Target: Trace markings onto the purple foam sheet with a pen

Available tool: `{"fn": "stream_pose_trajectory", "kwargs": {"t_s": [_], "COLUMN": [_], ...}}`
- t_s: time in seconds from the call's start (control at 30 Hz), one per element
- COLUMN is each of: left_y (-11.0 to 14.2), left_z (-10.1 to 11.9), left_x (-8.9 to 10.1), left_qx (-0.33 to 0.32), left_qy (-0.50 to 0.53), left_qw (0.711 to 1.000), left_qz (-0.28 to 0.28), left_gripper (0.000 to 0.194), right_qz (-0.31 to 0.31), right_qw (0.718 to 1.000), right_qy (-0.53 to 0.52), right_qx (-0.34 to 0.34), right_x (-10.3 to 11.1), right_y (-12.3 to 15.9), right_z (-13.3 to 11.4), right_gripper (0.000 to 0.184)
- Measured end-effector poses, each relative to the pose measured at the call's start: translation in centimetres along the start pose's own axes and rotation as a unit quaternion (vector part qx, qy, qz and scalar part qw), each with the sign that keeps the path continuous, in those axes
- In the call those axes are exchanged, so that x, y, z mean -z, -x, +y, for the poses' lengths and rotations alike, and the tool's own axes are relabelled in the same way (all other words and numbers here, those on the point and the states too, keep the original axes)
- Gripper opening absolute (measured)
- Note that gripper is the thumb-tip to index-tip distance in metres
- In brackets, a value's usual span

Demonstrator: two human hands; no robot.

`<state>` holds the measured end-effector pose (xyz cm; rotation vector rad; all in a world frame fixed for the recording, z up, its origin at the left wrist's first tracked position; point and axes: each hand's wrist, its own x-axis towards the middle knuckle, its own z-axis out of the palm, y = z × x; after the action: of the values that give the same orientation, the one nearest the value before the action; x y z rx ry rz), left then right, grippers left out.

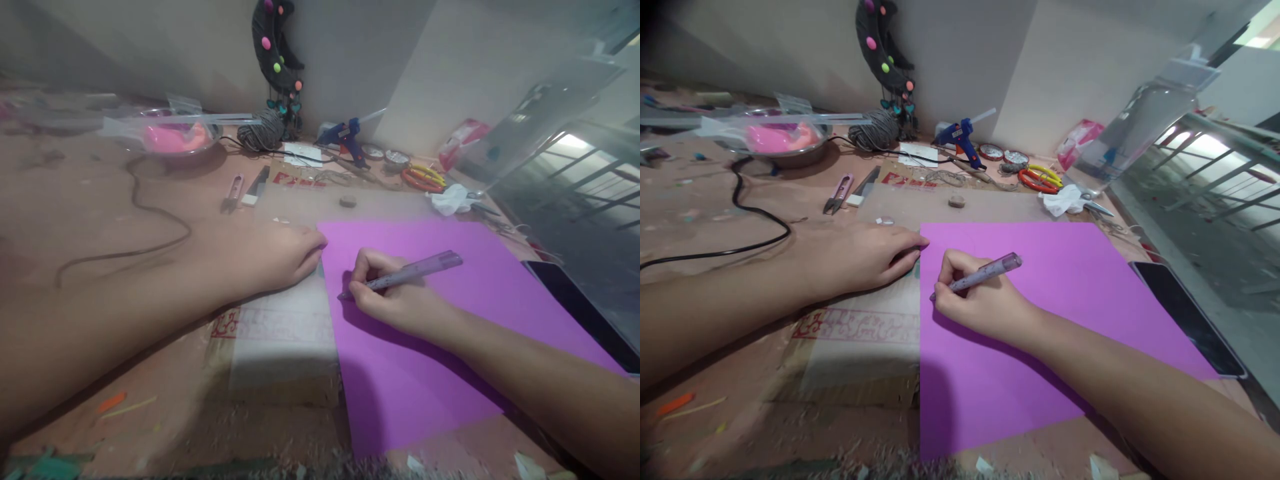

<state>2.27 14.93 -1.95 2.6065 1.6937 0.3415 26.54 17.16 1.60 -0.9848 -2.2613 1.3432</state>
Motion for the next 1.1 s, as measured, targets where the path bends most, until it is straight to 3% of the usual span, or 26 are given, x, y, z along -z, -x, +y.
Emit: {"fn": "stream_pose_trajectory", "kwargs": {"t_s": [0.43, 0.67, 1.1], "left_y": [0.08, 0.03, 0.35], "left_z": [-0.23, -0.25, 0.19], "left_x": [-0.30, -0.25, 0.13], "left_qx": [-0.001, -0.008, 0.004], "left_qy": [-0.006, 0.001, -0.007], "left_qw": [1.000, 1.000, 1.000], "left_qz": [0.011, 0.016, -0.016], "left_gripper": [0.035, 0.037, 0.043], "right_qz": [0.042, 0.005, 0.049], "right_qw": [0.998, 1.000, 0.999], "right_qy": [-0.033, 0.006, 0.008], "right_qx": [-0.012, -0.002, -0.018], "right_x": [0.45, 0.27, 0.73], "right_y": [0.07, 0.16, 0.01], "right_z": [0.18, 0.29, 0.29], "right_gripper": [0.015, 0.014, 0.013]}}
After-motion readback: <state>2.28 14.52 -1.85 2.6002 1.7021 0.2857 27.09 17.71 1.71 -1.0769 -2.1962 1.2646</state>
